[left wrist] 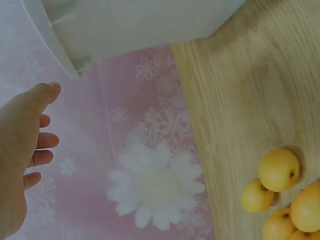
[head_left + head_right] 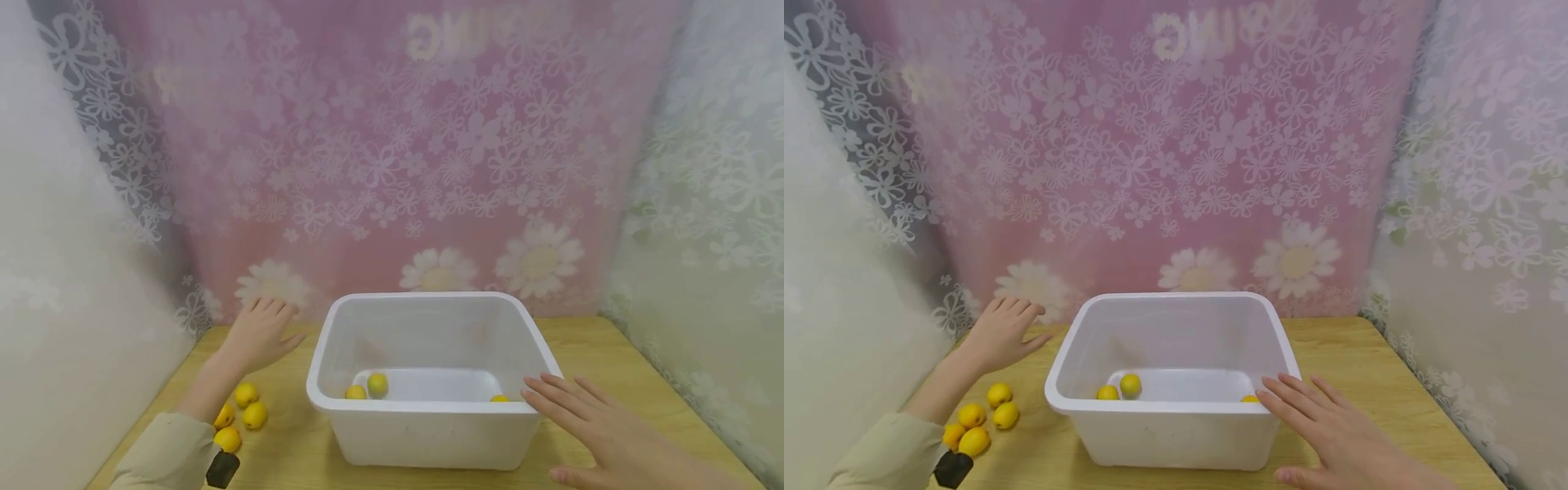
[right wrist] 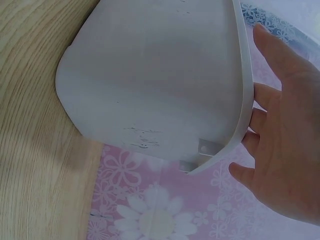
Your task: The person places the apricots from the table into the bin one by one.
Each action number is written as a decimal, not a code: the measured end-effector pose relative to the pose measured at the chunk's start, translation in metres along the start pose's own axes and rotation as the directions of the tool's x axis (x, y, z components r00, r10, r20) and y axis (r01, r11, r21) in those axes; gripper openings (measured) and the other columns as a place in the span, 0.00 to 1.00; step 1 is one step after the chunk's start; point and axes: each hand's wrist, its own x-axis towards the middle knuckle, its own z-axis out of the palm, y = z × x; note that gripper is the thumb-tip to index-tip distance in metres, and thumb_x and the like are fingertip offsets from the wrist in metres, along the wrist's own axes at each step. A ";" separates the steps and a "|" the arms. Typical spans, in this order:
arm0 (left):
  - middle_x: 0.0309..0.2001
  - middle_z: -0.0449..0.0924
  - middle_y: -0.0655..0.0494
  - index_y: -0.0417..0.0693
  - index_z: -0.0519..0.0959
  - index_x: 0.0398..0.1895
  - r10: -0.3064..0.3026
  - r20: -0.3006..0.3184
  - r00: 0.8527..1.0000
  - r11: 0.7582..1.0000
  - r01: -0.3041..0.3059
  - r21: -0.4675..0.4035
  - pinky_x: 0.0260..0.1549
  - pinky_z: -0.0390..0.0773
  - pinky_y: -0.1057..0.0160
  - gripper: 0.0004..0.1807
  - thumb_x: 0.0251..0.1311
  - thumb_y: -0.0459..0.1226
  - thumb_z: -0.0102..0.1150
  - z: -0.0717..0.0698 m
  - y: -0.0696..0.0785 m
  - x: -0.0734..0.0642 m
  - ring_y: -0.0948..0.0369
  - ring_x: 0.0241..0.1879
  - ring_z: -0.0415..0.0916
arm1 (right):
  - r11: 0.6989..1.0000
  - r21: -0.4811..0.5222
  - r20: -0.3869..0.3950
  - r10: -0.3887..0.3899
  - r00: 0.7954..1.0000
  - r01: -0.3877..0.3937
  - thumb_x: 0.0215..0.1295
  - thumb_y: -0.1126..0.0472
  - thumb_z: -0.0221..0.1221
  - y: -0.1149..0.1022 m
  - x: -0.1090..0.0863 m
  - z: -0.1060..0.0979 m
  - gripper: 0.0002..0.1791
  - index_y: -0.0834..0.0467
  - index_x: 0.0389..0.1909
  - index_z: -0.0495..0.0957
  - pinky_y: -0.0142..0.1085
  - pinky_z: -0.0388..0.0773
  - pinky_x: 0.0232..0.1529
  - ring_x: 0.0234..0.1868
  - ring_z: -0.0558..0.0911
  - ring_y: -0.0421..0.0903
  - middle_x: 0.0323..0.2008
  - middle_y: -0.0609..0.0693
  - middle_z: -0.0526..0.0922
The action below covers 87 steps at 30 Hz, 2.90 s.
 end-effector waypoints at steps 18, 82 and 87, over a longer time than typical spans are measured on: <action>0.45 0.78 0.43 0.36 0.75 0.47 -0.103 0.120 0.987 0.995 0.101 0.021 0.52 0.68 0.43 0.29 0.48 0.48 0.67 0.033 -0.007 -0.062 0.45 0.47 0.73 | 1.000 0.005 0.004 0.012 1.000 -0.012 0.50 0.40 0.65 -0.002 0.001 -0.003 0.48 0.59 0.68 0.60 0.29 0.33 0.69 0.72 0.48 0.40 0.67 0.53 0.63; 0.32 0.76 0.50 0.44 0.75 0.33 -0.203 0.276 0.940 0.976 0.216 -0.016 0.46 0.69 0.44 0.20 0.46 0.50 0.65 0.090 0.000 -0.122 0.48 0.38 0.73 | 0.996 -0.035 0.025 0.081 0.996 -0.080 0.49 0.39 0.65 -0.008 -0.004 -0.004 0.48 0.53 0.69 0.59 0.26 0.31 0.68 0.72 0.43 0.36 0.67 0.49 0.64; 0.35 0.77 0.48 0.44 0.74 0.33 -0.220 0.260 0.940 0.972 0.233 -0.021 0.47 0.67 0.43 0.21 0.47 0.51 0.65 0.080 -0.003 -0.109 0.46 0.41 0.73 | 0.997 -0.043 0.017 0.067 0.998 -0.067 0.49 0.39 0.65 -0.006 -0.003 -0.003 0.48 0.54 0.69 0.60 0.27 0.31 0.68 0.72 0.45 0.37 0.67 0.50 0.64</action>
